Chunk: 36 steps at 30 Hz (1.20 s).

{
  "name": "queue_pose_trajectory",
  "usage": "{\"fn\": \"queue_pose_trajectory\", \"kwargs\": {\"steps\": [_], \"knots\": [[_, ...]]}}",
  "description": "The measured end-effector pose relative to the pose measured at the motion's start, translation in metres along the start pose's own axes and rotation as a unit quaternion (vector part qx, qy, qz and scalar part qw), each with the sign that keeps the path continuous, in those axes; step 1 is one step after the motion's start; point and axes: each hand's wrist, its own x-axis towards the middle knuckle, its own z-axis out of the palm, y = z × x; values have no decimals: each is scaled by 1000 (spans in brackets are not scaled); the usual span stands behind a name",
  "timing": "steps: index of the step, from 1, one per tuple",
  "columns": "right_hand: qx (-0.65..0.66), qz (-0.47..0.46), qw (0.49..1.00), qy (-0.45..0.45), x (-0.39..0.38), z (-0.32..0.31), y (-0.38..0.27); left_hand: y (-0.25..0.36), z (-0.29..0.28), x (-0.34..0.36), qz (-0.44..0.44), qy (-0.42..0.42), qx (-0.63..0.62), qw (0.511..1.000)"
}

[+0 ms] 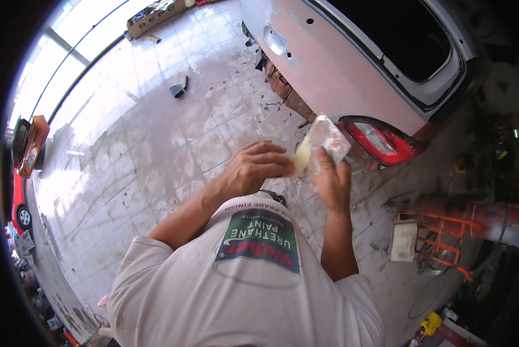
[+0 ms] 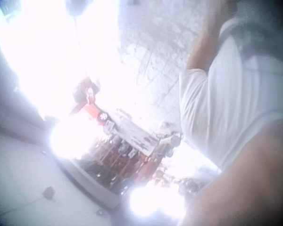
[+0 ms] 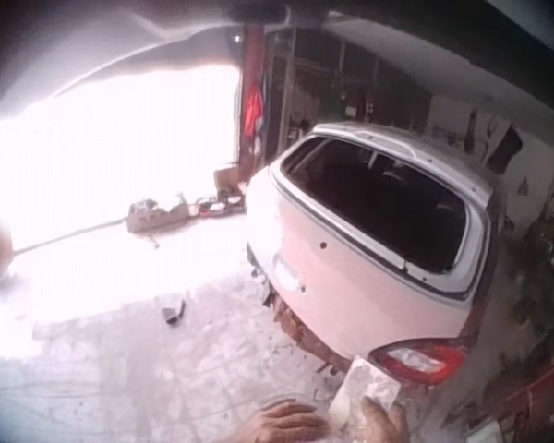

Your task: The person applies body filler to a car bumper and a car door using a spreader and a putty knife. They spread the filler over the surfaces, scrape excess material, and move between the two parts during the process.

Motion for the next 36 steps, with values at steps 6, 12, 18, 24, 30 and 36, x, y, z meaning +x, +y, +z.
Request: {"fn": "queue_pose_trajectory", "kwargs": {"steps": [6, 12, 18, 24, 30, 36], "knots": [[294, -10, 955, 43, 4, -13, -10, 30, -36, 13, 27, 59, 4, 998], [513, 119, 824, -209, -6, 0, 1, 28, -23, 27, 74, 32, -121, 989], [384, 28, 921, -64, -20, -5, 15, -28, -33, -23, -48, -60, 119, 990], [-110, -116, 981, -112, -29, 18, -20, -2, -59, 21, -43, -18, -50, 998], [230, 78, 965, 98, -16, 10, 11, -1, -12, -31, -78, -175, -66, 979], [325, 96, 938, 67, -16, 7, 33, 23, -37, 8, 0, -51, -286, 957]]}}
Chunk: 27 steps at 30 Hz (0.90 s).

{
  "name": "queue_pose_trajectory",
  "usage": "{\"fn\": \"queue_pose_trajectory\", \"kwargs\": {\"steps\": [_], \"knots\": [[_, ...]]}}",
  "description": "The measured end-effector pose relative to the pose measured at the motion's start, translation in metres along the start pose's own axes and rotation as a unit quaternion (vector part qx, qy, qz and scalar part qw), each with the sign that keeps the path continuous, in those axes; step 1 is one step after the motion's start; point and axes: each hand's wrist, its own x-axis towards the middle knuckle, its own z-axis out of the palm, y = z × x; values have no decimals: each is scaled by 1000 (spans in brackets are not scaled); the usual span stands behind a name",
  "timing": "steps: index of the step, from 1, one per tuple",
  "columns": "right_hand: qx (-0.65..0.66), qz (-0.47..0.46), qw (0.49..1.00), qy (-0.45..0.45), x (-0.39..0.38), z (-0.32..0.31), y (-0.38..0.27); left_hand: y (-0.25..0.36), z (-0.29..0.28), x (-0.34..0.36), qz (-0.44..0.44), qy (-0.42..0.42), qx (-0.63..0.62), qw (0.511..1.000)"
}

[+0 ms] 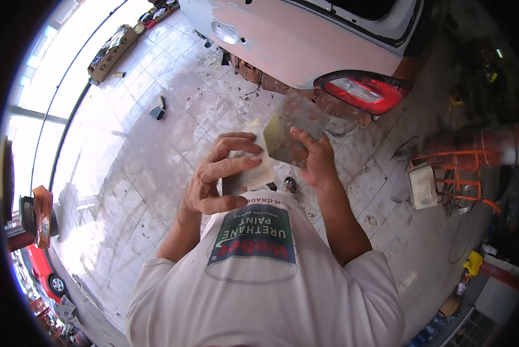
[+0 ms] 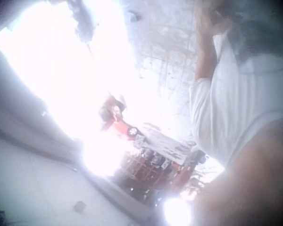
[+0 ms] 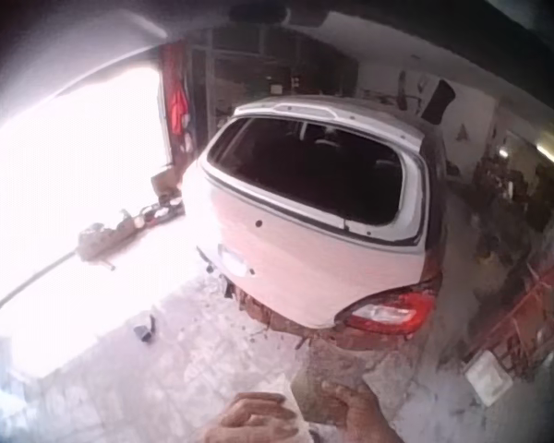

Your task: The person applies body filler to a car bumper and a car door using a spreader and a putty knife. They spread the filler over the surfaces, scrape excess material, and move between the two parts during the process.

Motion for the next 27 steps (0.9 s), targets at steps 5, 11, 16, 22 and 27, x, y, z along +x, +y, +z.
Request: {"fn": "queue_pose_trajectory", "kwargs": {"steps": [5, 11, 16, 22, 27], "knots": [[73, 50, 995, -54, -15, -10, 22, -55, -13, -20, -106, 0, 175, 979], [-167, -53, 985, 3, -18, 0, 16, -28, 0, -2, -62, -37, 288, 955], [-124, -81, 983, 110, -16, 0, 3, -29, -21, -16, -101, -46, 232, 966], [-358, -106, 916, -147, -22, 17, -13, -31, -5, 1, -89, -30, 191, 977], [-150, -32, 988, 7, 4, -4, -6, -39, -4, -40, -153, -97, 172, 968]]}}
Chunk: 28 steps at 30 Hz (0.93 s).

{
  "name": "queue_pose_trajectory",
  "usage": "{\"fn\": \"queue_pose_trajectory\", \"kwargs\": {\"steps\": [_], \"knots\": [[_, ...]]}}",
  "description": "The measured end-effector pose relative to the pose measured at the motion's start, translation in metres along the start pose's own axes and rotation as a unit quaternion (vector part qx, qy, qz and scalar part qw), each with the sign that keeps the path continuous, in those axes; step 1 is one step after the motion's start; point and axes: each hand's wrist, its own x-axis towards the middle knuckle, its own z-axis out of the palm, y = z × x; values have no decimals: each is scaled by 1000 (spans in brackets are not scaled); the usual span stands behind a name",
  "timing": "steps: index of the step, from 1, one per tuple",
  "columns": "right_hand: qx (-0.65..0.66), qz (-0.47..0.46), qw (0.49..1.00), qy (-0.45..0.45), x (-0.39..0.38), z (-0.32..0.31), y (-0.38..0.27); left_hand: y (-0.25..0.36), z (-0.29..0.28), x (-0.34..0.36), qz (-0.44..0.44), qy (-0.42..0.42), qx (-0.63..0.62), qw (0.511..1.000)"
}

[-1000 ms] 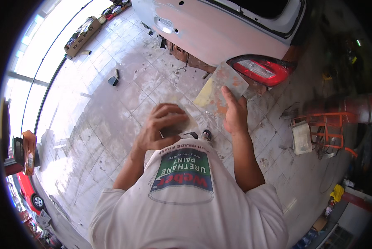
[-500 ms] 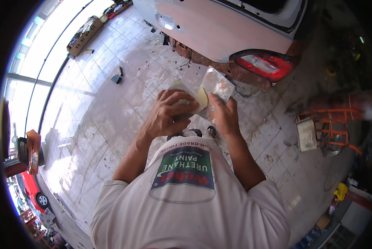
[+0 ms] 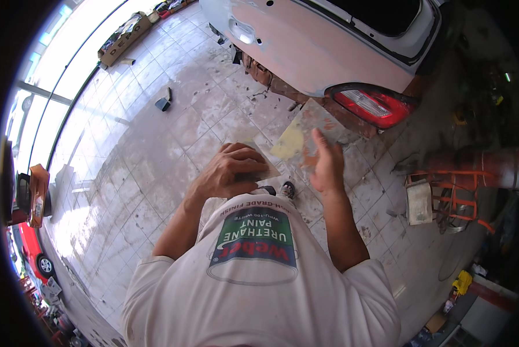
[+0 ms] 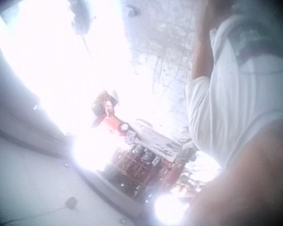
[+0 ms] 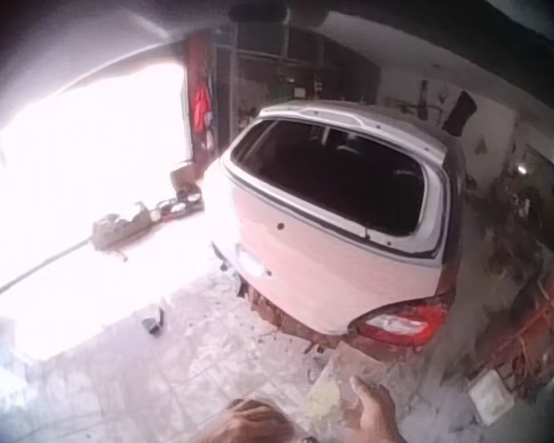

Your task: The person applies body filler to a car bumper and a car door using a spreader and a putty knife. They spread the filler over the surfaces, scrape excess material, and move between the two parts during the process.

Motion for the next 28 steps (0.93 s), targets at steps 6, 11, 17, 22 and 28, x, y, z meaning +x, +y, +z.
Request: {"fn": "queue_pose_trajectory", "kwargs": {"steps": [6, 11, 17, 22, 28], "knots": [[186, 56, 978, -78, 6, 12, 23, 39, -22, 22, 110, 105, -218, 964], [261, 70, 957, -104, -5, 15, 9, -10, -11, 3, 12, 110, -16, 994], [-48, -91, 994, -33, 5, 12, -23, 33, -51, 15, 56, 86, 29, 994], [-154, -179, 959, -155, -22, 27, -52, 28, -77, 33, 58, 171, 99, 979], [-48, -35, 990, -126, -6, 22, -37, 14, -21, 26, 76, -1, 62, 995]]}}
